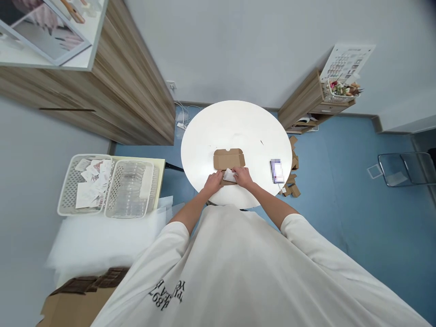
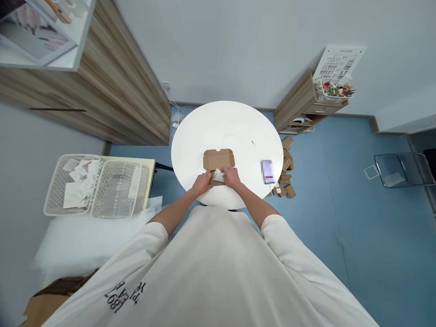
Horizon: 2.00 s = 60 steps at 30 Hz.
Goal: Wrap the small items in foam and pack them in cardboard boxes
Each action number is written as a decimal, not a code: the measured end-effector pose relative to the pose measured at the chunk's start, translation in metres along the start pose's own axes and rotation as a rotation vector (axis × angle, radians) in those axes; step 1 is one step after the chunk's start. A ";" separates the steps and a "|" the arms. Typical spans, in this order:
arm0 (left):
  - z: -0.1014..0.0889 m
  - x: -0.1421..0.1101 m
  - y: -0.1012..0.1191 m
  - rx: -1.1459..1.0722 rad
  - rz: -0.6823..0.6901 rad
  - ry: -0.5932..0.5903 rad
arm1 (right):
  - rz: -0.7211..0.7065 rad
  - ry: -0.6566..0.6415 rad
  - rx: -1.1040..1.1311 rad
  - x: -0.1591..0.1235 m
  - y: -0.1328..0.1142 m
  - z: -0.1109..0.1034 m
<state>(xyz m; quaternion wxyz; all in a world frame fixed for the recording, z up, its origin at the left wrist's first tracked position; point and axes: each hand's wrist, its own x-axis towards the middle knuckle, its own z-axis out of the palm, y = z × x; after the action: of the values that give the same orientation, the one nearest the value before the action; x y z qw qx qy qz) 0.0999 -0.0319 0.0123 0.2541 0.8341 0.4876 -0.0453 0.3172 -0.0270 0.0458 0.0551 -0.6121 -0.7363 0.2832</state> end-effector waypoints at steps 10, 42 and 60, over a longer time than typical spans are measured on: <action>0.003 -0.001 -0.002 -0.013 -0.015 0.001 | 0.003 -0.104 -0.187 0.012 -0.016 0.027; -0.016 0.008 0.010 0.065 0.097 0.025 | 0.498 0.229 0.633 0.019 0.054 -0.007; -0.021 0.044 0.005 -0.987 -0.422 0.224 | 0.671 0.187 1.087 0.023 0.051 -0.016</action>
<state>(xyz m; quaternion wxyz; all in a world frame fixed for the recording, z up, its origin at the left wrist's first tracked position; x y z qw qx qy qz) 0.1237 0.0107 0.0177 0.5473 0.4995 0.6317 0.2279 0.3630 0.0044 0.0289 0.3299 -0.7159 -0.2486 0.5630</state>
